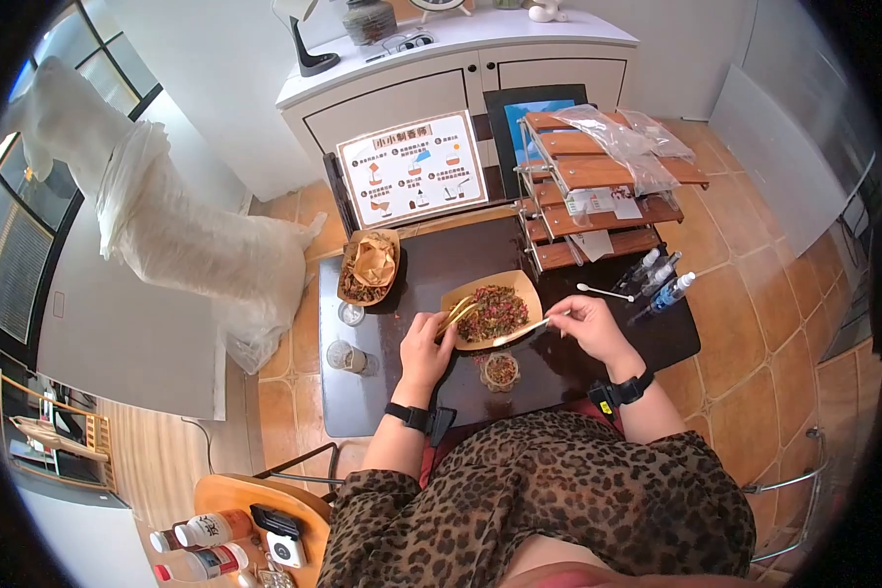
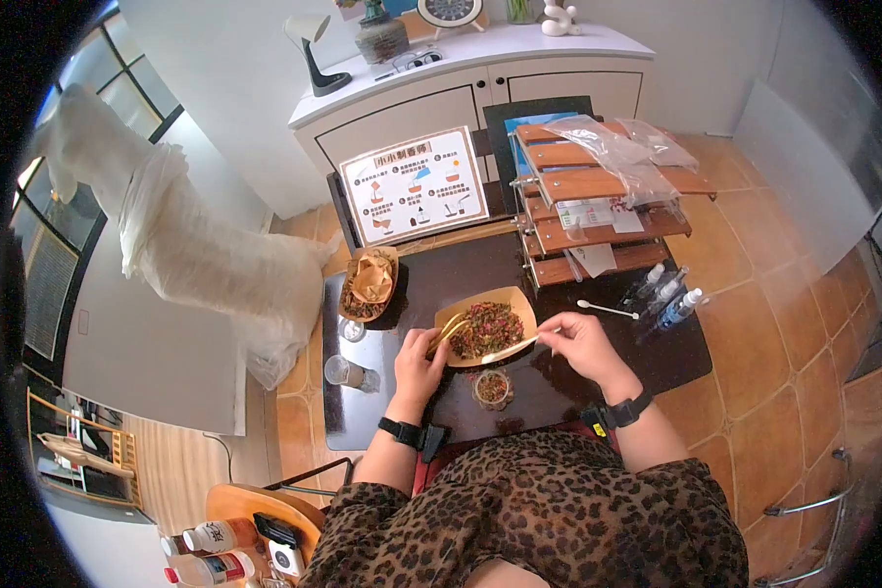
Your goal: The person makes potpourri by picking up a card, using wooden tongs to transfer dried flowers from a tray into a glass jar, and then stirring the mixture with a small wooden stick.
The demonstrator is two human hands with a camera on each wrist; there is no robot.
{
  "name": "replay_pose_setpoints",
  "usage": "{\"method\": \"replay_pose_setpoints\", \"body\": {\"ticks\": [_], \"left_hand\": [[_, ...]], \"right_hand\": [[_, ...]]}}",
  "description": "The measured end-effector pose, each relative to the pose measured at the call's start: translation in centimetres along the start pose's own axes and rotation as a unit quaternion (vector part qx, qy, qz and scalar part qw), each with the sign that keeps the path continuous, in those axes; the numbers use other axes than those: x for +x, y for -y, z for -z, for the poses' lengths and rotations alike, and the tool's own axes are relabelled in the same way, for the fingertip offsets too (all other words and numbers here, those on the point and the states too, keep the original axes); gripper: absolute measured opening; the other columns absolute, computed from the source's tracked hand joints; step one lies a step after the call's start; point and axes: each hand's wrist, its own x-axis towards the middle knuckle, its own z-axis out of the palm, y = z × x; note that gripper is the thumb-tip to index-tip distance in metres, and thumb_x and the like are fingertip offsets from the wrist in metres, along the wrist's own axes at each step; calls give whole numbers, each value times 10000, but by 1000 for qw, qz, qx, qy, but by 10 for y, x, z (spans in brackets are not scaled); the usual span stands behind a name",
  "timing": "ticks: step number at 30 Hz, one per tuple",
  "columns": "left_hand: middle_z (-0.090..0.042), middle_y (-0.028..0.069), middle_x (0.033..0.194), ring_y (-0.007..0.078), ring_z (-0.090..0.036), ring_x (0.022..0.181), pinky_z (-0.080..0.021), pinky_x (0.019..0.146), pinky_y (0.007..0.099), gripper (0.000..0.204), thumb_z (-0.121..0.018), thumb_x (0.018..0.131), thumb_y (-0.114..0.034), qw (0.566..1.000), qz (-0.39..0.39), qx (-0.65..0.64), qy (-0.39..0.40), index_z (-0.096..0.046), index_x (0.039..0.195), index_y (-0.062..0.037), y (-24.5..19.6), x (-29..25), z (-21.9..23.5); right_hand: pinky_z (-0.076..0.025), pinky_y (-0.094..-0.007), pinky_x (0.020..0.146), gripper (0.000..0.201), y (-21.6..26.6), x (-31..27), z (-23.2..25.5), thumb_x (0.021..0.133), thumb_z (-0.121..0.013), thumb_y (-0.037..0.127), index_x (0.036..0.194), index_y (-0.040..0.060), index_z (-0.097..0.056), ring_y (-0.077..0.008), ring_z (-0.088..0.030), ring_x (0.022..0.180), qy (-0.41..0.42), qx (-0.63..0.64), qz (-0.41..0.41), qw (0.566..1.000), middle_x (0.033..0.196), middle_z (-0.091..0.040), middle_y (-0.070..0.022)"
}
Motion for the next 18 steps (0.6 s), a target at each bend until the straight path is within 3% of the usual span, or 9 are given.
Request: {"method": "replay_pose_setpoints", "body": {"ticks": [3,6,15,18], "left_hand": [[-646,102,952,294,-678,838,-545,712,373,192,-716,897,-164,1000,0,-3,-2,-690,1059,-64,-1,0,0],[-645,103,952,294,-677,837,-545,710,371,193,-716,896,-162,1000,2,-6,-3,-690,1060,-64,-1,0,0],[-642,108,974,299,-675,851,-545,723,369,197,-719,895,-157,1000,2,-3,-1,-686,1060,-55,-2,1,0],[-642,110,976,302,-673,860,-545,733,369,202,-722,893,-156,1000,7,1,-5,-685,1059,-46,0,0,-1]], "right_hand": [[-509,-226,647,84,-28,14,7,953,-672,56,1005,10,-718,-67,-632,736,-107,25,36,993,868,-720,-27],[-514,-232,654,117,-50,23,12,961,-666,71,1043,1,-713,-74,-634,736,-156,-10,21,987,895,-722,-37],[-477,-221,642,214,-67,31,0,976,-669,123,1156,8,-676,-58,-578,746,-118,-67,26,990,973,-678,-23],[-465,-215,627,279,-71,30,0,1009,-634,190,1231,20,-621,-52,-560,735,-112,-29,13,993,1015,-662,-28]]}}
